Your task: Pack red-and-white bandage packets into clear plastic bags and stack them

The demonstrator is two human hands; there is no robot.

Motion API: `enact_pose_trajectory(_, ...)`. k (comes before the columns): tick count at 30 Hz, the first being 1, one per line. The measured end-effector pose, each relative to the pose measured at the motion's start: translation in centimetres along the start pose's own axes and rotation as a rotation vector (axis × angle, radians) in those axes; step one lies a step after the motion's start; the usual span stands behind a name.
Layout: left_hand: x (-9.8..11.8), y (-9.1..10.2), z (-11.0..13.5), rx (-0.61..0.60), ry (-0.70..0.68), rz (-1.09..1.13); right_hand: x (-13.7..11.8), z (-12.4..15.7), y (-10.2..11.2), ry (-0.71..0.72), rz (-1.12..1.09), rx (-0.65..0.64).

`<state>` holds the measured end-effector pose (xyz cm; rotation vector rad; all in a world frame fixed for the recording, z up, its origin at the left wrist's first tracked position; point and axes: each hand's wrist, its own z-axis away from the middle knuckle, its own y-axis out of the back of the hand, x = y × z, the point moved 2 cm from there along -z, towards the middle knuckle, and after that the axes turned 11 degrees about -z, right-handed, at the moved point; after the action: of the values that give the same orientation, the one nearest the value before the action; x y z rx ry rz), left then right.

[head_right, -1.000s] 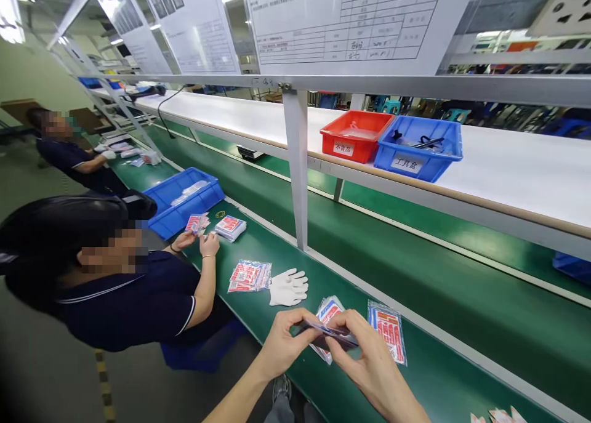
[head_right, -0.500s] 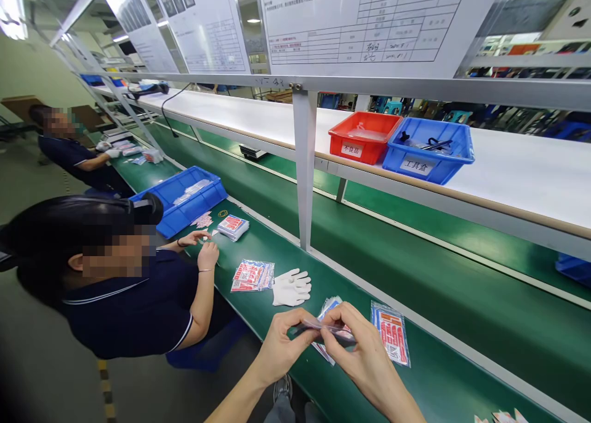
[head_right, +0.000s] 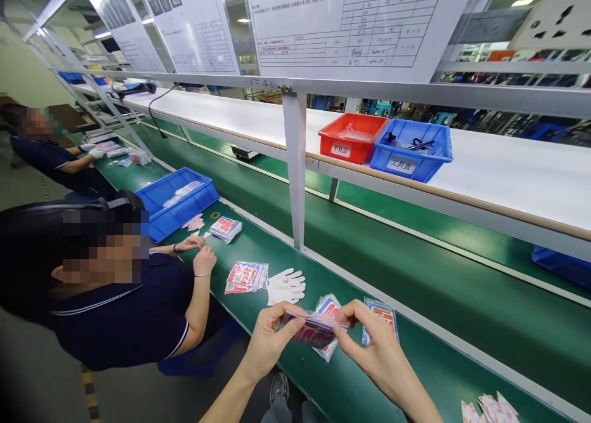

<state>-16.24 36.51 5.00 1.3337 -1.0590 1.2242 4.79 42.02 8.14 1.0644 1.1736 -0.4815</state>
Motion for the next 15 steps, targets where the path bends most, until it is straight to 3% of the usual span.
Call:
enact_pose_trajectory(9,0.0,-0.8,0.3,-0.022,-0.003,0.009,0.7,1.4,1.4,0.037,0.039,0.082)
enact_pose_trajectory(15,0.8,-1.3,0.8,-0.022,-0.049,-0.041,-0.6,1.3,1.0,0.088,0.064,0.004)
